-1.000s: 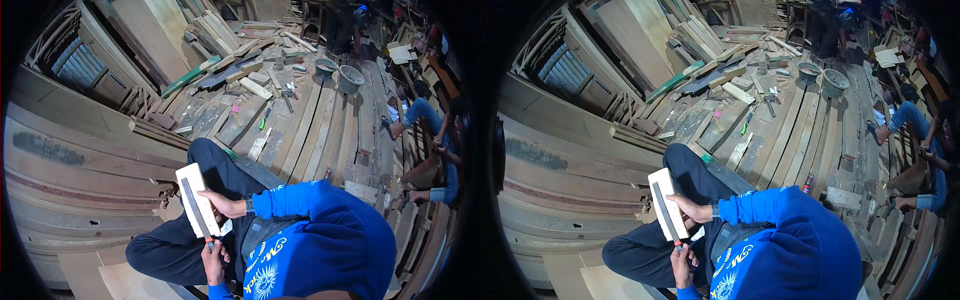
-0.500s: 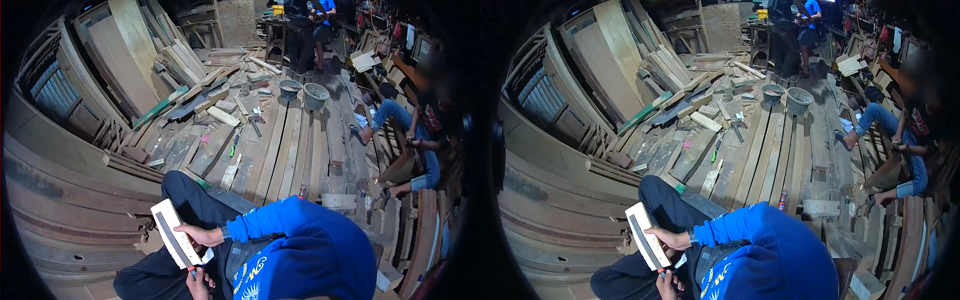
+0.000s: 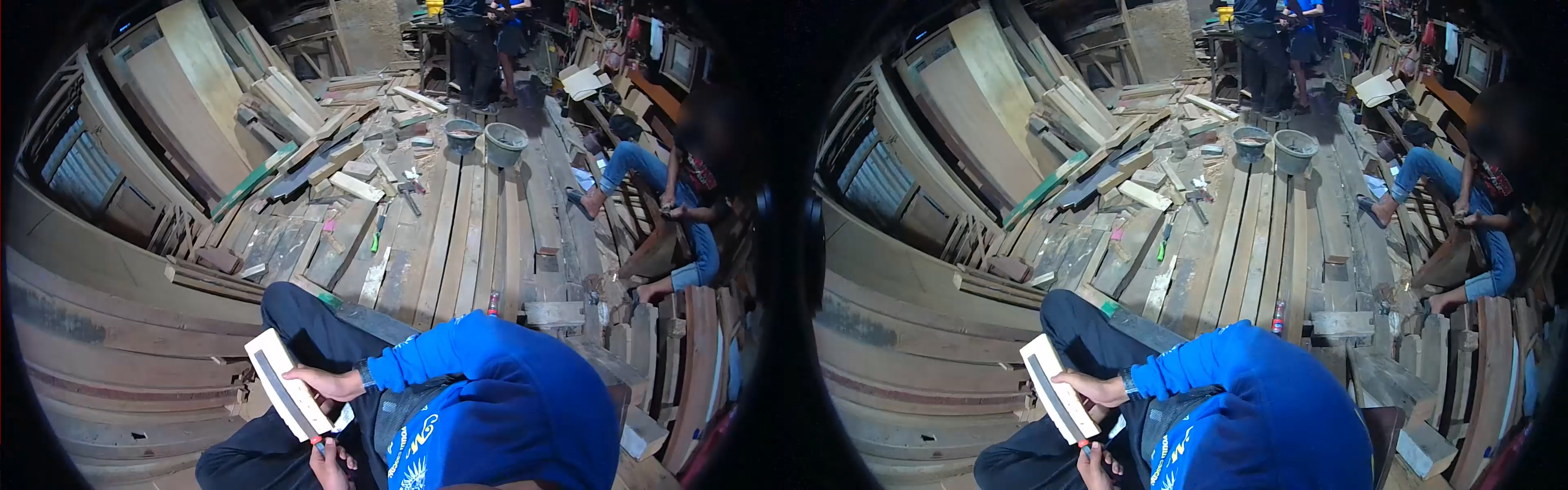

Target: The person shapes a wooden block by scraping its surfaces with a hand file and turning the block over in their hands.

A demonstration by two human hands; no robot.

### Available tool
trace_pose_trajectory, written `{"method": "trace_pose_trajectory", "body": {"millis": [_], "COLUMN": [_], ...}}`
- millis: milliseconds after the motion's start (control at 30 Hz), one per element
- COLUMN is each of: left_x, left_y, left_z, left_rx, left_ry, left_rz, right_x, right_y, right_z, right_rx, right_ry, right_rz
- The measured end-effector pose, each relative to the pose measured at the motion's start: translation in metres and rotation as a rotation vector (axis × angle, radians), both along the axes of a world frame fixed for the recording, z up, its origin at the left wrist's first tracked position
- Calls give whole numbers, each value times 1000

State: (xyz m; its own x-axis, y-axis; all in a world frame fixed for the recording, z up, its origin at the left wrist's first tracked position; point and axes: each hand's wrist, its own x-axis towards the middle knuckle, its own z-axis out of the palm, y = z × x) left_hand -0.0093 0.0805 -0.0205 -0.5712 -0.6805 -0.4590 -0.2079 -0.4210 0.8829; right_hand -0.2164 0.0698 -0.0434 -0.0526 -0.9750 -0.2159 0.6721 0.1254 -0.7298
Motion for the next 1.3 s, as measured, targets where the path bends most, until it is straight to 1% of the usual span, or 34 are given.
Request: {"method": "trace_pose_trajectory", "body": {"millis": [33, 133, 167, 233, 267, 333, 367, 400, 500, 567, 667, 700, 733, 800, 833, 867, 933, 967, 1033, 1100, 1200, 1233, 1267, 1300], "left_x": [1, 5, 5, 4, 5, 0, 0, 1, 3, 7, 0, 0, 0, 0, 1, 0, 6, 7, 6, 7, 0, 1, 0, 1], "left_y": [-2, -3, -3, -1, 0, 0, 2, 1, 1, -2, 2, 4, 3, 3, 3, 5, -1, -4, -5, -5, 1, 1, 4, 3], "left_z": [-2, -6, -7, -2, -3, 1, 5, 6, 6, 0, 0, -1, 0, 1, 3, 4, -5, -9, -10, -12, -9, -3, 3, 0], "left_rx": [8, 15, -8, -24, -25, -10, -4, -5, -20, -29, 24, 17, 4, 1, -7, -15, -26, -31, -17, -9, -16, 15, 20, 10], "left_ry": [-7, -6, -10, -23, -27, -24, -25, -56, -37, -38, -15, -8, -4, 16, 24, 40, -3, -43, -21, -12, -9, -32, -60, -44], "left_rz": [-5, -13, -32, -55, -54, -52, -32, -28, -30, -66, -85, -63, -42, -12, 3, 19, -7, -35, -47, -79, 45, 2, 40, 27], "right_x": [-2, -13, -17, -20, -16, -8, -3, -1, -3, -16, -14, -10, 1, 2, 7, 0, -9, -11, -17, -13, 1, 3, 7, 2], "right_y": [-2, -13, -13, -9, -5, 6, 5, 10, -10, -14, -4, -10, -8, 7, -5, -9, -13, -16, -12, -8, 3, -4, -6, -6], "right_z": [-2, -11, -14, -6, -3, 13, 9, 17, -11, -16, -1, -13, -5, 7, -10, -14, -19, -21, -9, -2, 7, -6, -10, -9], "right_rx": [-15, -85, -83, -67, -68, -75, -42, 23, -24, -56, -46, -81, -60, -20, 33, 28, -20, -89, -60, -74, -27, 60, 62, 14], "right_ry": [-40, -41, -33, 20, 16, 22, -38, -12, -104, -42, 111, 48, 47, -11, 29, 34, -100, -87, -58, -55, 11, -5, 13, -51], "right_rz": [75, -74, -75, -149, -148, -62, -10, -1, -22, -99, -197, -130, -228, 8, -99, -98, 61, -2, -111, -151, -49, 46, -4, 25]}}
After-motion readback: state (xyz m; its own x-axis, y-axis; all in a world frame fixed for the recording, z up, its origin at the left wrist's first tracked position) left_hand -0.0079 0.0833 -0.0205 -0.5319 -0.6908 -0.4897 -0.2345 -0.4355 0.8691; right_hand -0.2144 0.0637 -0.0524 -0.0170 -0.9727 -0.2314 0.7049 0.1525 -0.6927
